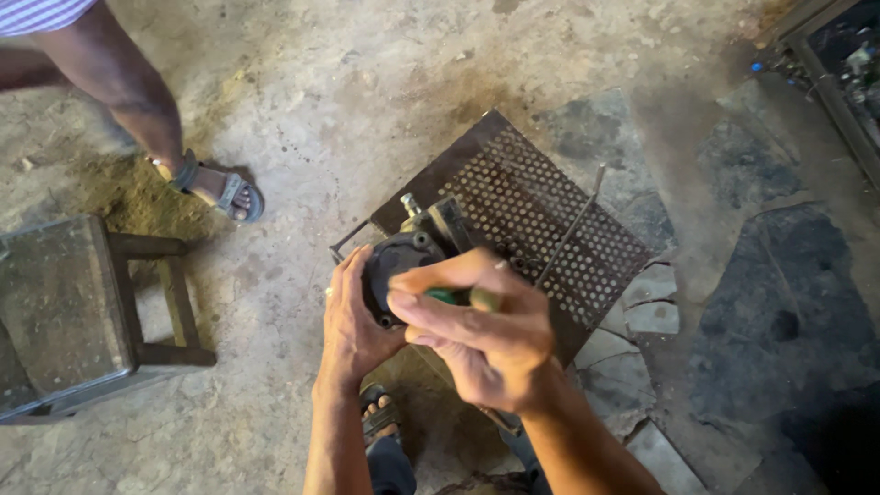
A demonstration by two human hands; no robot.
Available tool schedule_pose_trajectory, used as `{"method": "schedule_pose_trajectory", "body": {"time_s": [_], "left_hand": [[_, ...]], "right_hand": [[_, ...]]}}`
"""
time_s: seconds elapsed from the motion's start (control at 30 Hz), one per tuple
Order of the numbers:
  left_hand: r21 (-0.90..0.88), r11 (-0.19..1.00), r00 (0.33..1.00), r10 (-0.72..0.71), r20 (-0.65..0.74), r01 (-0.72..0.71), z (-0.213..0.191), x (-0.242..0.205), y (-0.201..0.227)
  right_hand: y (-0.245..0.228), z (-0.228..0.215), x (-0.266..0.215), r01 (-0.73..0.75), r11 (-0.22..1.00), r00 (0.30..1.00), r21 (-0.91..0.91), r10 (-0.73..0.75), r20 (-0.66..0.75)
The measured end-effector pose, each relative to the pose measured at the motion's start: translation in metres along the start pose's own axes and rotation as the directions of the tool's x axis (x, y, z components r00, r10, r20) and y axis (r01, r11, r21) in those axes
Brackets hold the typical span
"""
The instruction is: The person uses a green-handled screwdriver to unscrew and remove a bolt from a dark mechanical component held in their left hand. They then use the screwdriver to pry open the component, separating a circular cover from the main body to reveal internal gears.
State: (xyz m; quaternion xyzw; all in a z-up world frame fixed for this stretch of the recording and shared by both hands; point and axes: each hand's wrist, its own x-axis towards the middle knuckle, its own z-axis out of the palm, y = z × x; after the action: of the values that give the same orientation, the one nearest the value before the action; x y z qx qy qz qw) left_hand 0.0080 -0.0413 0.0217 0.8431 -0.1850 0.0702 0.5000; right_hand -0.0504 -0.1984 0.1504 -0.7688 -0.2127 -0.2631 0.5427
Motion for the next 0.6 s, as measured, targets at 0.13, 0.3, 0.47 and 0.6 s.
{"method": "schedule_pose_trajectory", "body": {"time_s": [0.13,0.3,0.47,0.6], "left_hand": [[0.014,1.000,1.000,0.020,0.001,-0.020,0.000,0.000,-0.002],[0.030,0.999,0.999,0.043,0.023,-0.044,-0.001,-0.001,-0.005],[0.017,0.999,0.999,0.037,0.016,-0.037,0.001,-0.003,-0.005],[0.029,0.999,0.999,0.017,0.035,-0.018,0.000,-0.001,-0.007]], "right_hand": [[-0.011,-0.012,0.013,0.011,0.995,0.999,-0.096,-0.014,-0.030],[-0.015,-0.021,0.029,-0.011,1.000,0.998,0.010,0.010,0.063],[-0.008,-0.020,0.024,0.082,0.988,0.995,-0.130,-0.088,-0.039],[-0.004,-0.017,0.020,0.097,0.988,0.994,-0.117,-0.103,-0.043]]}}
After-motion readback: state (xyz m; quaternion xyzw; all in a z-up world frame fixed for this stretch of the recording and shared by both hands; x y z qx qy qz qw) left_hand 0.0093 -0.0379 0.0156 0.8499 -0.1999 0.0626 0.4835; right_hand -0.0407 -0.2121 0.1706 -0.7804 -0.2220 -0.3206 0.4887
